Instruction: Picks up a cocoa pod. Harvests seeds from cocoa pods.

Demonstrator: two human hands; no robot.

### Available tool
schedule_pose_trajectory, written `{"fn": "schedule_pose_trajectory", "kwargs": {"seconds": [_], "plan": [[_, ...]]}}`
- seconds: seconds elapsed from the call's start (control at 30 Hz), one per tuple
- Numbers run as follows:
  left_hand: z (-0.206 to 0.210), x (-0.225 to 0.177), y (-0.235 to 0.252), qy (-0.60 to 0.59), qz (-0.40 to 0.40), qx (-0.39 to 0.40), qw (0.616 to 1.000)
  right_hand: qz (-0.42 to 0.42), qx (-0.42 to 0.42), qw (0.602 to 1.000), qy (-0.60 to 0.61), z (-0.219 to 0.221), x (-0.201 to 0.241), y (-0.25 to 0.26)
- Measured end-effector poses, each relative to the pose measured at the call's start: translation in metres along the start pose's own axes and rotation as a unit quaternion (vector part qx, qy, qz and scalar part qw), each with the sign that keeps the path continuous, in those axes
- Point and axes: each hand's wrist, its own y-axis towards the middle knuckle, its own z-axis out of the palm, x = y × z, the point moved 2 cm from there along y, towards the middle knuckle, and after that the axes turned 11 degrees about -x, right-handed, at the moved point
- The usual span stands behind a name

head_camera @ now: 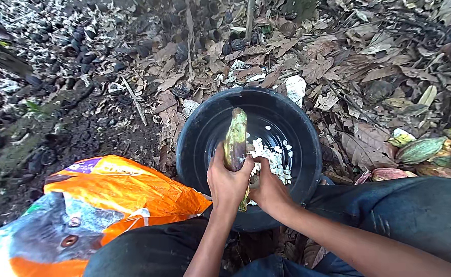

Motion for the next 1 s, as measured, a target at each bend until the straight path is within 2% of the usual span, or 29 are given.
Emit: {"fn": "schedule_pose_trajectory", "kwargs": {"seconds": [0.1, 0.2, 0.27, 0.53, 0.77, 0.87, 1.0], "plan": [[0.002, 0.001, -0.004, -0.007, 0.011, -0.018, 1.000, 0.050, 0.051, 0.992, 0.100, 0.009, -0.015, 0.014], [0.006, 0.002, -0.009, 0.004, 0.030, -0.006, 1.000, 0.097, 0.113, 0.979, 0.137, 0.016, -0.023, 0.022], [0.007, 0.003, -0.009, 0.017, 0.036, 0.006, 0.999, 0.094, 0.128, 0.973, 0.167, 0.017, -0.027, 0.024], [0.002, 0.007, 0.003, -0.025, -0.024, 0.043, 0.998, 0.065, 0.072, 0.969, 0.226, 0.014, -0.025, 0.018], [0.004, 0.008, 0.005, -0.055, -0.038, 0.071, 0.995, 0.060, 0.032, 0.968, 0.243, 0.012, -0.024, 0.018], [0.004, 0.008, 0.008, -0.155, -0.067, 0.100, 0.981, 0.007, 0.004, 0.975, 0.223, 0.006, -0.024, 0.023], [0.001, 0.006, 0.008, -0.300, -0.154, 0.177, 0.925, -0.119, -0.055, 0.967, 0.217, -0.019, -0.009, 0.032]]}}
